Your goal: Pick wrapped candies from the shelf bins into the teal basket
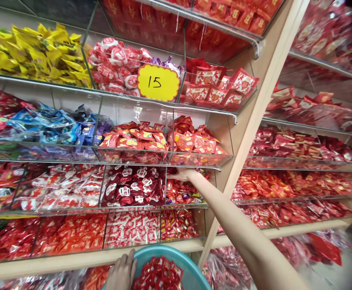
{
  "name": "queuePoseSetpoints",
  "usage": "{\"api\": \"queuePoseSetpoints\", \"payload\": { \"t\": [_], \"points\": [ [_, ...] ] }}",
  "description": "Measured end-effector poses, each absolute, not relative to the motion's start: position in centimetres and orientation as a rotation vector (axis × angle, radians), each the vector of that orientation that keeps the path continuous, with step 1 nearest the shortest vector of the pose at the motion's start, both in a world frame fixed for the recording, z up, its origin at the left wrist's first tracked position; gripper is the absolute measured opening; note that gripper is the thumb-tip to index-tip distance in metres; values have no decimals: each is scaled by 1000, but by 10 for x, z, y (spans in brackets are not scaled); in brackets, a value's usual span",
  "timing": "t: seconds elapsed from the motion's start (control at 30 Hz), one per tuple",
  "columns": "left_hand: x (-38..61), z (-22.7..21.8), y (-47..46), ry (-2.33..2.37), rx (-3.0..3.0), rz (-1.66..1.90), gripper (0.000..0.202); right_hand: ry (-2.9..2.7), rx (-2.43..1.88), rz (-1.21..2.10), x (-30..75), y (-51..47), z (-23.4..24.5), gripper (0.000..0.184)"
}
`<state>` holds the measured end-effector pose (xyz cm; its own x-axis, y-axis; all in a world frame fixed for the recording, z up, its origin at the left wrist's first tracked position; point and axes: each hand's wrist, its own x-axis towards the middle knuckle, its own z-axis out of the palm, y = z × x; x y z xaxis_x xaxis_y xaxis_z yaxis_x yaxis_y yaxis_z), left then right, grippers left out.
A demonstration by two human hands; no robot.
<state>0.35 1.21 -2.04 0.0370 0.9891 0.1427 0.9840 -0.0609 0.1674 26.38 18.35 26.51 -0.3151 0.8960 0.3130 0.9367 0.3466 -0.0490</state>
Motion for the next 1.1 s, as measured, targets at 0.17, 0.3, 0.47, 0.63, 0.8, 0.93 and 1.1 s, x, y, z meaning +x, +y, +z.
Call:
{"api": "queuePoseSetpoints", "payload": {
  "t": [0.17,0.3,0.47,0.63,0.8,0.93,1.1],
  "points": [
    [4,-20,12,2113,2220,346,51,-2443,-1618,-113,266,177,263,86],
    [4,-17,12,2109,2201,296,51,-2473,-1503,-313,268,169,262,76],
    [5,-18,13,2115,2205,290,53,-2506,-1459,-369,270,160,259,65],
    [5,-19,13,2124,2203,287,52,-2527,-1409,-457,265,151,252,43],
    [6,-17,12,2129,2209,266,53,-2529,-1357,-561,259,151,248,43],
    [6,-17,12,2138,2211,239,53,-2483,-1425,-574,253,156,248,59],
    [6,-15,11,2140,2250,257,52,-2419,-1606,-572,240,151,249,66]
  ]
}}
